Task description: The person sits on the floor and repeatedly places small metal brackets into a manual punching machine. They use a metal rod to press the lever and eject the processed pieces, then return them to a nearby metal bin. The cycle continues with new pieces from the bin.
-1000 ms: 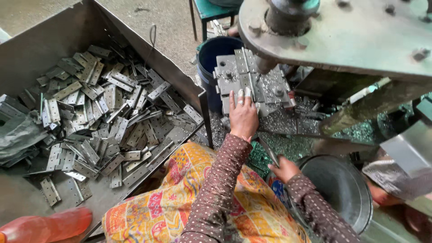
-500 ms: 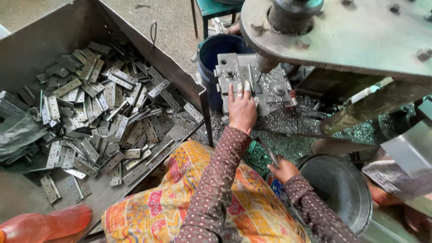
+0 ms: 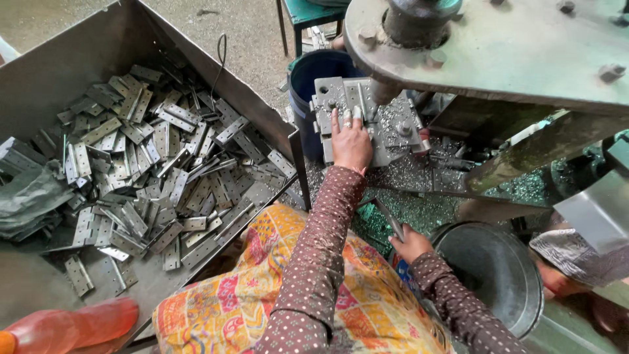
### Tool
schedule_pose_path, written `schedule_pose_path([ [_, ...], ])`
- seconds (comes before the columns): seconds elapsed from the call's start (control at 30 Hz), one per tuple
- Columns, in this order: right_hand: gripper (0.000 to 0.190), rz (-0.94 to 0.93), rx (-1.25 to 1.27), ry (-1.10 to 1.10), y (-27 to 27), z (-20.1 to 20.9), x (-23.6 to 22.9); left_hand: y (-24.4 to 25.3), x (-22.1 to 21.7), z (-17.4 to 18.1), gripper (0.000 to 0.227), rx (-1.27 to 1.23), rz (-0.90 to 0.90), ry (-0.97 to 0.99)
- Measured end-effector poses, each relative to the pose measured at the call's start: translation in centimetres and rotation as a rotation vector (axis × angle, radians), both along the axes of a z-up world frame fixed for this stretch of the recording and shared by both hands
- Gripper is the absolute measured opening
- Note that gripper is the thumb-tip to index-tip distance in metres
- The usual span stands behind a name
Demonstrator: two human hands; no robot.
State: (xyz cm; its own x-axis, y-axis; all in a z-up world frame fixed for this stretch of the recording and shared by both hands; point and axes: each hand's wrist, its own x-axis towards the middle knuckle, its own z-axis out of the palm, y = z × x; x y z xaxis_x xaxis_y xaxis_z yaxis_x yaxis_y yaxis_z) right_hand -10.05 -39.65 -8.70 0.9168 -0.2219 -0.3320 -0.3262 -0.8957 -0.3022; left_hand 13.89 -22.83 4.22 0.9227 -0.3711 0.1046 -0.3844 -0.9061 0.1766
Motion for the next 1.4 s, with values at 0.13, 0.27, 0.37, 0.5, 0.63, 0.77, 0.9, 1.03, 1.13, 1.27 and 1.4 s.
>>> schedule_pose_path([
  [0.13,0.046,-0.083,0.039,0.049,-0.7,7.1,2.3,0.7,-0.9,1.6,0.035,-0.024,-0.054,-0.107],
  [0.27,0.044,-0.049,0.146,-0.456,1.4,12.9,2.9,1.4,-6.8,2.2,0.036,-0.038,-0.073,-0.356],
  [0.37,0.043,-0.130,0.127,-0.389,2.5,14.7,3.2,1.5,-11.4,2.3,0.032,0.028,-0.041,-0.399],
  [0.5,0.039,-0.160,0.166,-0.442,2.7,14.5,2.1,3.2,-13.0,1.8,0.030,-0.142,-0.097,-0.566],
  [0.63,0.040,-0.115,0.114,-0.486,2.3,14.6,2.7,4.2,-11.2,2.7,0.010,-0.439,-0.277,-0.548],
  [0.77,0.038,-0.109,0.109,-0.493,2.6,14.1,2.4,3.4,-10.0,3.2,0.006,-0.643,-0.234,-0.544],
  [0.9,0.037,-0.106,0.046,-0.499,2.4,13.8,2.2,1.4,-7.7,2.9,0.007,-0.236,-0.157,-0.732],
  [1.03,0.037,-0.078,0.045,-0.508,2.1,13.7,2.3,1.2,-7.0,1.3,0.023,-0.133,-0.132,-0.394],
  [1.13,0.036,-0.084,0.075,-0.517,2.0,13.2,2.3,2.6,-6.3,0.5,0.038,0.015,-0.095,-0.428],
  [1.27,0.035,-0.077,0.087,-0.502,2.0,12.8,1.9,4.5,-6.6,1.3,0.057,0.089,0.126,-0.333],
  [1.4,0.037,-0.097,0.098,-0.496,2.0,13.2,2.4,3.4,-9.8,1.9,0.073,-0.014,-0.048,-0.287],
])
